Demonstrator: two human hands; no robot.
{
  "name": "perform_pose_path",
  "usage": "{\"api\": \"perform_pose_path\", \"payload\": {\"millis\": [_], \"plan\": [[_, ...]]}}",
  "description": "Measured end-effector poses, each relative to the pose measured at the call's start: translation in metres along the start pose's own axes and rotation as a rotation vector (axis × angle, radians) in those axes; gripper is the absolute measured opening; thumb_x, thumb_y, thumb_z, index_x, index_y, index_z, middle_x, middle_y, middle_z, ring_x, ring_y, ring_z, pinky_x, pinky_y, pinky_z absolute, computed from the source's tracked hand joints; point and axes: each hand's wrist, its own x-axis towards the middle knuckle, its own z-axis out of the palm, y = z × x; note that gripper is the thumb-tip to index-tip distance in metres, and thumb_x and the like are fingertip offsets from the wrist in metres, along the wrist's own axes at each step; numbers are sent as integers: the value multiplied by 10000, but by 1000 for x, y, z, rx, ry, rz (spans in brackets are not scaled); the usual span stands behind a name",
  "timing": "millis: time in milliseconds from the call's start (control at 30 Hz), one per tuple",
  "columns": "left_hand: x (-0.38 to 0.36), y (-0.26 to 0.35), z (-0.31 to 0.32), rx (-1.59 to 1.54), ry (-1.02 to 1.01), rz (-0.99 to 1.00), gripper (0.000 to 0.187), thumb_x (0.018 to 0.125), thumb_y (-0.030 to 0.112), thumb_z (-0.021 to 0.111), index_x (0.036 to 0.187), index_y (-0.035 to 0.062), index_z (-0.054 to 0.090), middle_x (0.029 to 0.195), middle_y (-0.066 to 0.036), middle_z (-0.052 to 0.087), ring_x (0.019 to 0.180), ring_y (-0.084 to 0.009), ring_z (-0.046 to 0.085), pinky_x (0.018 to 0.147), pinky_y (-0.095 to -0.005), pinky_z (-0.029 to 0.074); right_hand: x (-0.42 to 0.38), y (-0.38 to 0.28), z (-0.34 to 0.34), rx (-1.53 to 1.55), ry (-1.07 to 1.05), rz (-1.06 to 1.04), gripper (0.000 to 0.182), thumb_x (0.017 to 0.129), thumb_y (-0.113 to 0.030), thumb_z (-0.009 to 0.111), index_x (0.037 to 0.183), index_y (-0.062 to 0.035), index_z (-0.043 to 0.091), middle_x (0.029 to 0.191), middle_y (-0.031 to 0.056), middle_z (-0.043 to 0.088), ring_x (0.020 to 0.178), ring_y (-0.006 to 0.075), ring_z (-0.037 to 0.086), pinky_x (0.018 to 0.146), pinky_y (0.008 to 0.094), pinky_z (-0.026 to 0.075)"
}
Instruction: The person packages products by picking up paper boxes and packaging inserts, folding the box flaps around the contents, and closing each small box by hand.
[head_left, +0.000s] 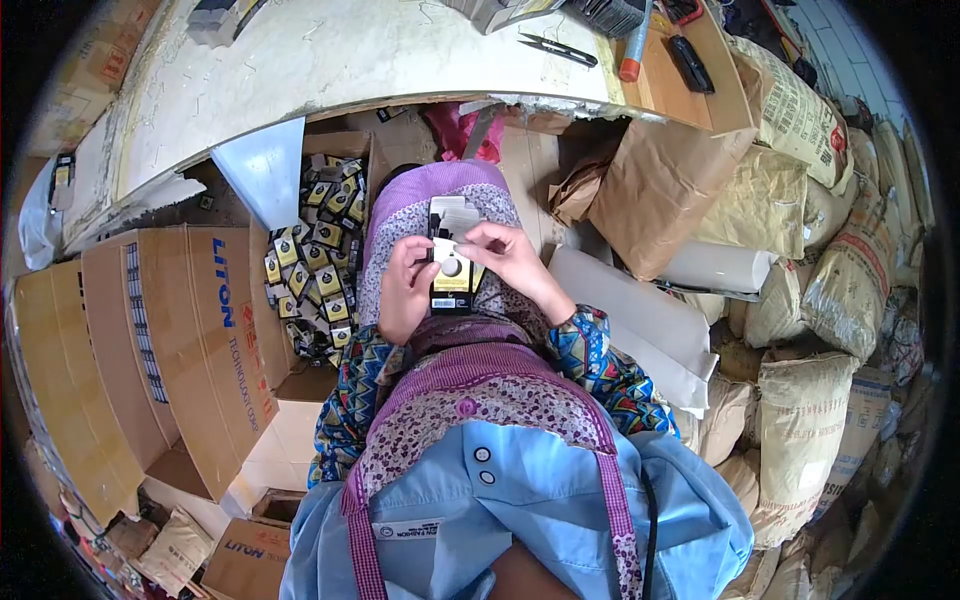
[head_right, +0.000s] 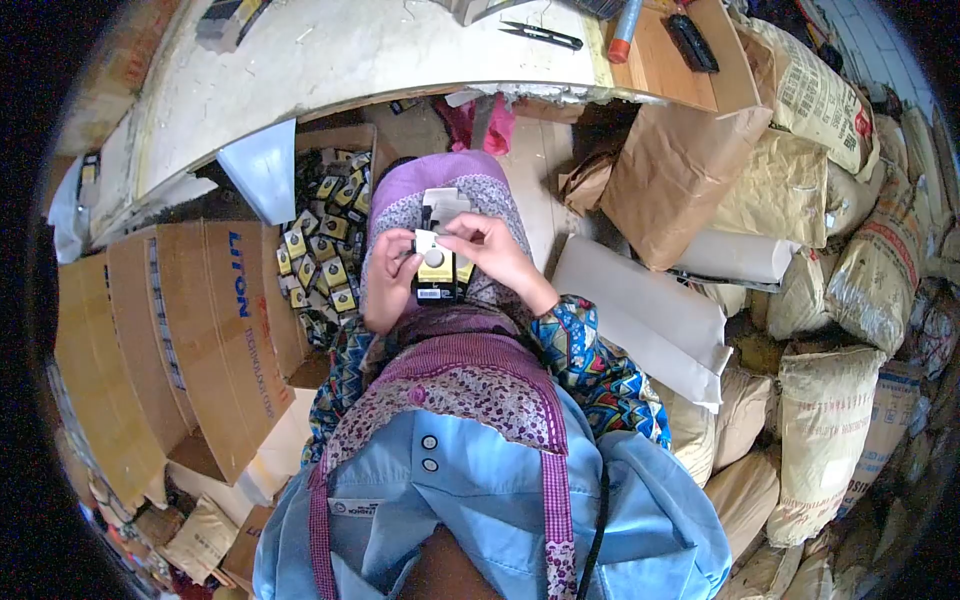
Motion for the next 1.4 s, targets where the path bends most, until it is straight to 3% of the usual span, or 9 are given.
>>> {"api": "perform_pose_path", "payload": {"millis": [200,433,600,700,867,933,1133,1200,1400], "plan": [[-1,5,-2,112,5,9,279,819,-97,499,1085,-16,480,944,-120,596,861,-147,602,744,-245,479,-5,6,5,-22,-40,-129,134,805,-113,666,857,3,622,779,20,605,729,78,531,683,234,433],[-11,37,-58,1180,269,43,264,788,101,635,1033,28,565,984,-203,611,898,-333,607,783,-389,485,-15,39,24,-1182,148,-150,297,665,-158,683,942,-77,615,967,120,531,918,288,539,828,386,359],[-6,-2,-10,956,-30,476,570,715,219,722,1189,3,493,1061,-228,570,976,-379,559,837,-427,461,-12,10,18,-1016,224,-172,164,668,-160,706,792,-67,654,932,92,542,935,265,518,819,368,370],[-8,5,18,904,10,344,612,711,234,725,1209,-1,457,1021,-245,581,940,-391,567,791,-444,469,-7,12,13,-218,66,-132,178,744,-145,715,837,-27,621,935,66,586,910,190,542,796,310,414],[-2,-7,8,726,90,150,430,811,129,610,1202,43,452,927,-238,590,821,-409,597,670,-439,485,-12,12,19,-152,-33,-34,148,831,-63,624,956,-8,566,923,39,590,818,113,554,721,246,440],[-1,-3,10,440,96,96,347,854,52,549,1188,31,456,888,-211,608,830,-331,626,680,-364,491,-10,12,26,121,209,-38,108,857,-59,588,946,-3,565,916,42,595,829,112,551,736,246,441],[2,-8,5,6,-14,-26,266,855,-34,516,1116,-14,472,962,-104,583,876,-140,600,744,-231,466,-7,21,17,-81,-76,-136,304,894,-61,535,1180,-22,440,981,53,577,948,137,535,860,270,407],[-1,-9,4,34,-18,-37,242,847,-46,519,1083,-12,477,951,-106,585,877,-142,600,741,-235,470,-11,9,27,113,231,-129,224,885,-53,545,1103,-6,522,941,40,589,937,132,534,840,262,409],[-4,-5,6,0,58,-49,238,829,-60,535,1060,-20,491,957,-110,590,867,-141,606,741,-232,472,-3,16,21,-30,136,-195,123,821,-58,640,924,9,630,857,19,617,815,90,549,766,230,423]]}}
